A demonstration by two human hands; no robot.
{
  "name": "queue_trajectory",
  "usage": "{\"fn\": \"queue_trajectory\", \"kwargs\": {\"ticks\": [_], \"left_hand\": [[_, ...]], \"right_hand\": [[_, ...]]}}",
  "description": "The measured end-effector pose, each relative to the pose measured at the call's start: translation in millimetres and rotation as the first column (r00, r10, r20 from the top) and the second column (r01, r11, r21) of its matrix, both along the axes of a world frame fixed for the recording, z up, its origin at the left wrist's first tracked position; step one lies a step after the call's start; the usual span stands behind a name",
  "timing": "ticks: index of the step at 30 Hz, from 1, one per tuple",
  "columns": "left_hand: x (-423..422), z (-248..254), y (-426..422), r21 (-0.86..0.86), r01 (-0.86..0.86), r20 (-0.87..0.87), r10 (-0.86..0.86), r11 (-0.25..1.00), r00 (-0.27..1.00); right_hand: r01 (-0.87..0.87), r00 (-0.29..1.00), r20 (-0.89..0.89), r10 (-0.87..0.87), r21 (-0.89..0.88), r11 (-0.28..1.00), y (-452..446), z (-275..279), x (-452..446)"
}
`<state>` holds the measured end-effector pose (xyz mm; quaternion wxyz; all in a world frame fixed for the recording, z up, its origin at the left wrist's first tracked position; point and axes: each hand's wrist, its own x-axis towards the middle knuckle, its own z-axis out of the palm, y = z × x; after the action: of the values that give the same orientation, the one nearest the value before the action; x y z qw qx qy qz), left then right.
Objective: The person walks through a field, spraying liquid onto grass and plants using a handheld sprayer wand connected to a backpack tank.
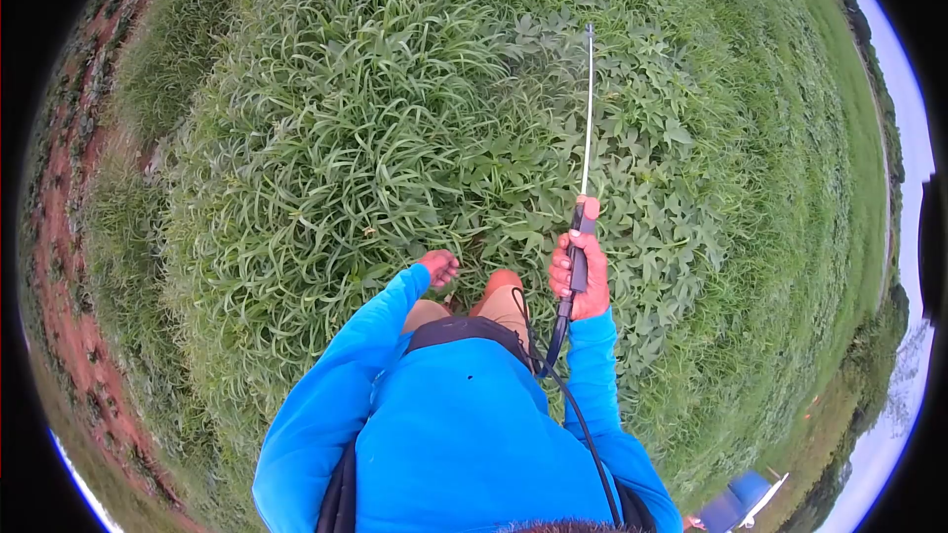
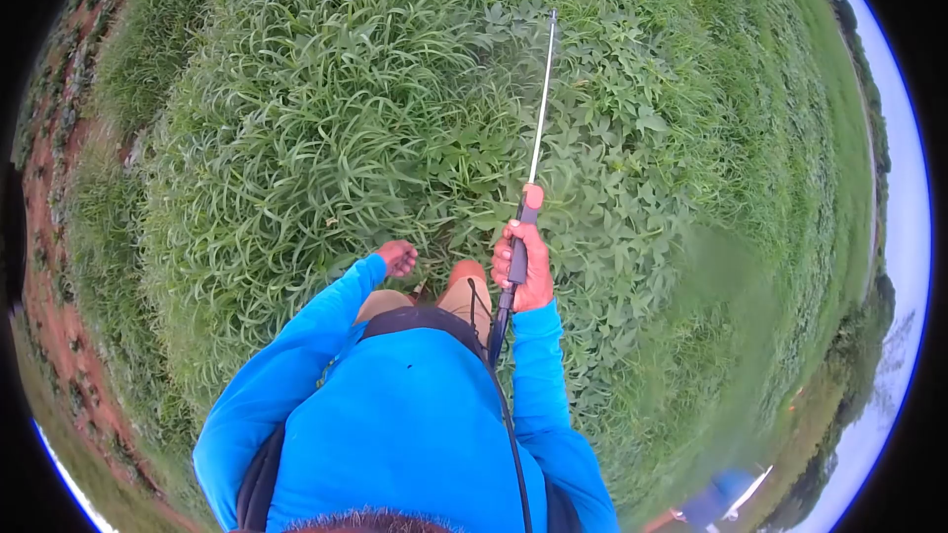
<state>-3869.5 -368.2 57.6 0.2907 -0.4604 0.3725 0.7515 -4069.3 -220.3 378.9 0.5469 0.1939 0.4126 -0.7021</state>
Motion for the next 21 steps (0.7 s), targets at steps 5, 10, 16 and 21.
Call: {"fn": "queue_trajectory", "kwargs": {"ticks": [5,10,16,21], "left_hand": [[-17,4,-12,0.002,-0.006,-0.069,0.006,1.0,0.998],[-27,6,-24,0.025,-0.011,-0.052,0.012,1.0,0.999],[-44,17,-36,-0.007,-0.023,0.012,0.023,1.0,1.0],[-63,10,-65,0.035,-0.047,0.108,0.043,0.998,0.993]], "right_hand": [[0.14,0.98,-0.151,-0.132,0.048,0.989,8,-3,-24],[0.165,0.954,-0.272,-0.129,0.114,0.98,-10,-4,-38],[0.001,0.995,-0.102,-0.001,0.0,1.0,-39,-12,-57],[-0.177,0.976,0.101,0.195,-0.165,0.97,-83,-10,-78]]}}
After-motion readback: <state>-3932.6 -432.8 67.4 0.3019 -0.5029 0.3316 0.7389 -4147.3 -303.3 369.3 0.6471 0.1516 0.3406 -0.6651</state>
